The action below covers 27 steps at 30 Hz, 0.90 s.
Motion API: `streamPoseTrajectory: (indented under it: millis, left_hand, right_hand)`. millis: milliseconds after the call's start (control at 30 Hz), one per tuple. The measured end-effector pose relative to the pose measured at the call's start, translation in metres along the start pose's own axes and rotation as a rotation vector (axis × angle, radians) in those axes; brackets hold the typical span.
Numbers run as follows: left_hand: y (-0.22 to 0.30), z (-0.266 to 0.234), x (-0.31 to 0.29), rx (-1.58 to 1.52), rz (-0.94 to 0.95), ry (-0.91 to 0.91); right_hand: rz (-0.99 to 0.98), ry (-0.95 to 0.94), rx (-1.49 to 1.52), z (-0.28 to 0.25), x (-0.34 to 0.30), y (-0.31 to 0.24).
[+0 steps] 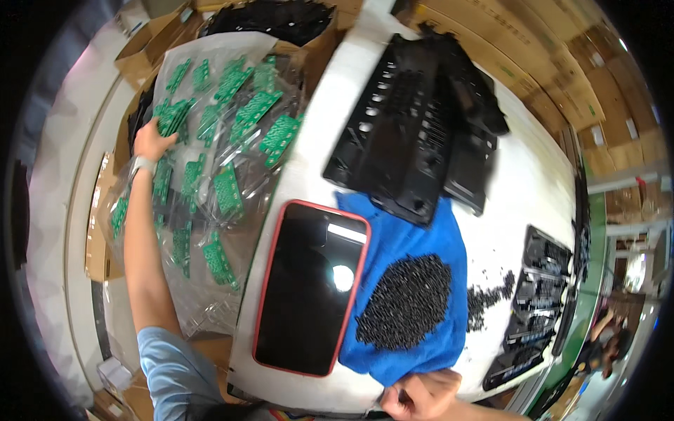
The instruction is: Assembling electronic components by attaching circuit boards to plastic housings using an electric screwdriver.
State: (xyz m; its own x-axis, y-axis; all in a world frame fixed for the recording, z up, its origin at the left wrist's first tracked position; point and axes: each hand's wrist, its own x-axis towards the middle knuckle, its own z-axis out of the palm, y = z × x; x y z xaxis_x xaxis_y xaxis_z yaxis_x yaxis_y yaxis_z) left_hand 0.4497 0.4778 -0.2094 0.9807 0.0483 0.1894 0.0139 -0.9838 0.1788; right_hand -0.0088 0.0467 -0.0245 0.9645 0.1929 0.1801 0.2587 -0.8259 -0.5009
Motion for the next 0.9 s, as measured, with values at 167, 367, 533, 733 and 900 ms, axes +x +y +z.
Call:
streamPoseTrajectory:
  millis: [167,367,533,733,900]
  left_hand:
    - [0.038,-0.051,-0.039,-0.675,0.092,0.096]
    - [0.078,-0.153,-0.114,-1.323,0.123,-0.128]
    - [0.21,-0.225,-0.215,-1.482,0.415,-0.292]
    - [0.333,-0.254,-0.328,-1.39,0.562,-0.397]
    - [0.409,-0.262,-0.382,-1.232,0.562,-0.568]
  right_hand:
    - [0.082,0.036,-0.04,0.005,0.0,0.001]
    - [-0.072,0.152,-0.012,0.006,-0.007,0.005]
    - [-0.102,0.282,0.1,0.012,-0.015,0.014]
    - [0.13,0.32,0.993,-0.031,-0.029,0.02]
    - [-0.004,0.431,1.328,-0.077,-0.06,0.044]
